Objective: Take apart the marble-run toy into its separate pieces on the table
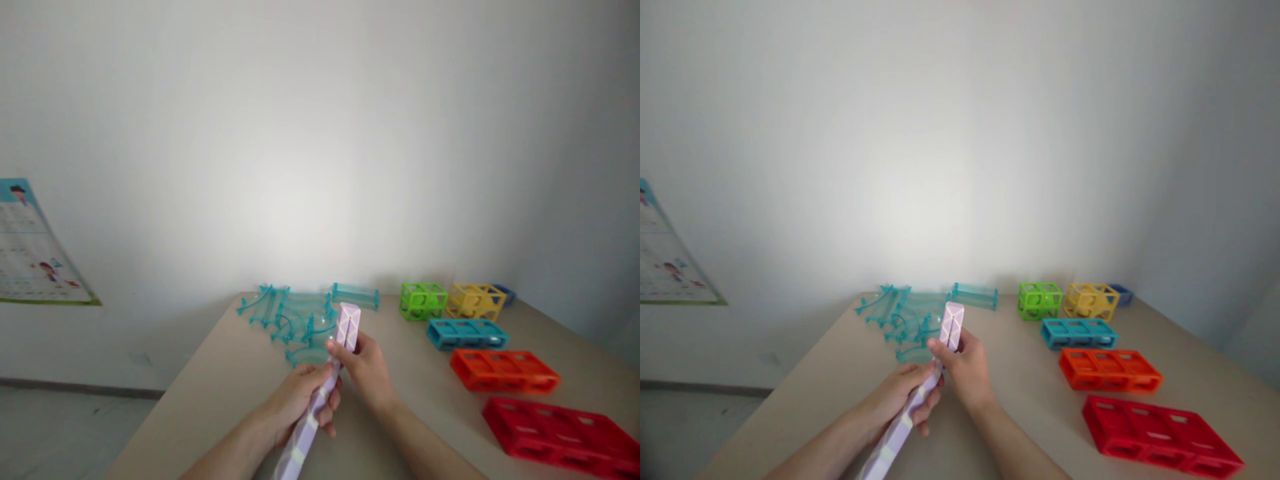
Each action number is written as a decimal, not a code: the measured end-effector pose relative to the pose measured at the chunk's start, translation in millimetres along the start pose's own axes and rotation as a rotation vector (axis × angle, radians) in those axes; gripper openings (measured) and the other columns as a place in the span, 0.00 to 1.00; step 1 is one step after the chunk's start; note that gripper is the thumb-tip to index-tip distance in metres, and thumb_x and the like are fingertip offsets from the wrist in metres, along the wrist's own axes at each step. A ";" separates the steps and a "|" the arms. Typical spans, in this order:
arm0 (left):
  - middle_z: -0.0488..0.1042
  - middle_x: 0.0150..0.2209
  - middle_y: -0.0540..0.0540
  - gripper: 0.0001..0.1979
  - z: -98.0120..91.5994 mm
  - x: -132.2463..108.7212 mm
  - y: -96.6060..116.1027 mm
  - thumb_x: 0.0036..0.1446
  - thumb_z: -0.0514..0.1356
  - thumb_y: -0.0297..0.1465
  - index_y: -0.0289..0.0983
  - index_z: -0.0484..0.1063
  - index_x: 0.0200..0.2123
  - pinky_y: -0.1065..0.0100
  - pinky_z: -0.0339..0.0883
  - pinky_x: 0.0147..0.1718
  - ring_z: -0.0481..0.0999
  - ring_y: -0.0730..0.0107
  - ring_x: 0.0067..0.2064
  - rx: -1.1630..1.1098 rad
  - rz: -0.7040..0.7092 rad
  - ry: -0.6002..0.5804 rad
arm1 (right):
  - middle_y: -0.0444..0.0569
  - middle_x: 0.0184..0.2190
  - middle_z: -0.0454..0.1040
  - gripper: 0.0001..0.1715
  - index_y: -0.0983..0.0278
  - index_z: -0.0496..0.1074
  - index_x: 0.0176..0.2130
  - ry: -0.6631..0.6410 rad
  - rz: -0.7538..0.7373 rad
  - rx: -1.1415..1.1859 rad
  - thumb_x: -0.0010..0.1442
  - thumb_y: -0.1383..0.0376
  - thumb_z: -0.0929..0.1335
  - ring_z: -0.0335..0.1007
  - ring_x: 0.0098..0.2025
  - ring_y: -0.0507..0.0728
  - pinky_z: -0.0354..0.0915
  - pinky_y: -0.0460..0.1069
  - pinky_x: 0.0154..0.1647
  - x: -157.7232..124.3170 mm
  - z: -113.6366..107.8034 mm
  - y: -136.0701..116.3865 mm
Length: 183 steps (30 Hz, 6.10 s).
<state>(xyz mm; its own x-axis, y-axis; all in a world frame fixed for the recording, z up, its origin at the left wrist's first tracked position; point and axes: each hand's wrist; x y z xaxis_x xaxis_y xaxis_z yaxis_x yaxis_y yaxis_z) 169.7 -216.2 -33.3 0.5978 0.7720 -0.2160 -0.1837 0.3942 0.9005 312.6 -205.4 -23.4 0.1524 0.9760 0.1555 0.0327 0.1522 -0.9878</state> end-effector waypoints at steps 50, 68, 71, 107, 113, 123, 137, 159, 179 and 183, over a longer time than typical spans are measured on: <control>0.70 0.15 0.49 0.21 -9.0 2.5 2.7 0.56 0.55 0.49 0.35 0.67 0.29 0.73 0.59 0.11 0.69 0.69 0.13 0.138 0.090 0.136 | 0.38 0.13 0.60 0.27 0.64 0.64 0.21 -0.179 -0.026 -0.051 0.60 0.48 0.64 0.54 0.17 0.49 0.49 0.45 0.19 -0.7 -2.6 13.1; 0.69 0.14 0.45 0.33 -2.9 -2.8 16.5 0.53 0.53 0.56 0.29 0.74 0.25 0.72 0.56 0.07 0.61 0.74 0.11 0.180 0.039 0.207 | 0.39 0.13 0.60 0.30 0.64 0.66 0.20 -0.430 0.003 -0.008 0.61 0.46 0.62 0.53 0.16 0.48 0.47 0.44 0.17 -12.1 6.2 11.6; 0.66 0.11 0.46 0.31 -4.9 -4.2 16.5 0.53 0.54 0.55 0.30 0.73 0.24 0.72 0.55 0.06 0.61 0.72 0.10 0.159 0.034 0.192 | 0.40 0.15 0.60 0.29 0.65 0.66 0.21 -0.444 -0.012 -0.032 0.62 0.46 0.62 0.53 0.18 0.49 0.48 0.44 0.19 -13.0 5.9 10.8; 0.64 0.16 0.53 0.22 -38.6 3.7 18.3 0.64 0.44 0.45 0.35 0.67 0.30 0.70 0.66 0.12 0.61 0.74 0.11 -0.346 -0.248 -0.509 | 0.53 0.43 0.70 0.14 0.61 0.66 0.50 -0.434 -0.690 -0.387 0.67 0.69 0.58 0.66 0.45 0.58 0.63 0.52 0.47 -2.5 -16.4 -3.3; 0.64 0.16 0.53 0.21 -37.4 1.3 21.6 0.64 0.45 0.45 0.36 0.67 0.30 0.72 0.62 0.10 0.61 0.75 0.11 -0.366 -0.299 -0.565 | 0.51 0.47 0.71 0.16 0.58 0.64 0.53 -0.440 -0.661 -0.303 0.68 0.68 0.58 0.67 0.48 0.57 0.63 0.51 0.51 -2.2 -18.2 -1.7; 0.68 0.16 0.52 0.23 -24.2 -2.1 20.4 0.60 0.49 0.49 0.34 0.69 0.36 0.71 0.65 0.12 0.66 0.72 0.13 -0.175 -0.212 -0.146 | 0.49 0.43 0.74 0.16 0.59 0.69 0.52 -0.393 -0.548 -0.312 0.68 0.61 0.60 0.70 0.46 0.57 0.63 0.50 0.49 0.4 -20.6 2.3; 0.65 0.17 0.54 0.23 -11.6 4.9 5.0 0.53 0.57 0.51 0.35 0.67 0.28 0.75 0.54 0.08 0.62 0.76 0.10 0.257 0.047 0.127 | 0.42 0.19 0.67 0.25 0.65 0.72 0.23 -0.425 -0.195 -0.398 0.65 0.56 0.62 0.62 0.24 0.52 0.55 0.45 0.26 1.4 -15.3 -4.2; 0.55 0.17 0.57 0.18 -26.9 -7.9 25.7 0.62 0.51 0.45 0.36 0.66 0.33 0.76 0.34 0.09 0.42 0.82 0.12 -0.343 -0.468 -0.429 | 0.45 0.28 0.67 0.21 0.66 0.71 0.33 -0.473 -0.273 -0.071 0.59 0.49 0.67 0.63 0.31 0.54 0.61 0.47 0.32 -1.3 -17.4 -6.5; 0.57 0.17 0.58 0.21 -5.3 -4.5 3.3 0.59 0.48 0.51 0.39 0.62 0.32 0.78 0.46 0.09 0.47 0.81 0.12 0.043 -0.271 -0.111 | 0.37 0.12 0.62 0.11 0.61 0.63 0.22 0.013 0.118 -0.120 0.51 0.61 0.68 0.56 0.15 0.49 0.51 0.44 0.15 8.7 -6.2 7.0; 0.57 0.17 0.58 0.21 -3.5 -5.9 5.9 0.59 0.49 0.51 0.38 0.62 0.32 0.78 0.46 0.08 0.47 0.81 0.11 0.033 -0.229 -0.114 | 0.35 0.08 0.54 0.15 0.60 0.60 0.19 -0.008 0.254 -0.011 0.53 0.59 0.65 0.45 0.09 0.47 0.43 0.44 0.09 6.3 -6.4 4.6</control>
<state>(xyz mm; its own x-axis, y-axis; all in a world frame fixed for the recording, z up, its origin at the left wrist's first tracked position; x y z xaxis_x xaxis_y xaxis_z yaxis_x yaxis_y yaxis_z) 162.3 -216.7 -28.0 0.7056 0.6021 -0.3737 -0.0083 0.5344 0.8452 320.0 -199.6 -26.9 0.1496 0.9839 -0.0982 0.0053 -0.1001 -0.9950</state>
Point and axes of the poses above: each hand's wrist, its own x-axis towards the middle knuckle, its own z-axis out of the palm, y = z × x
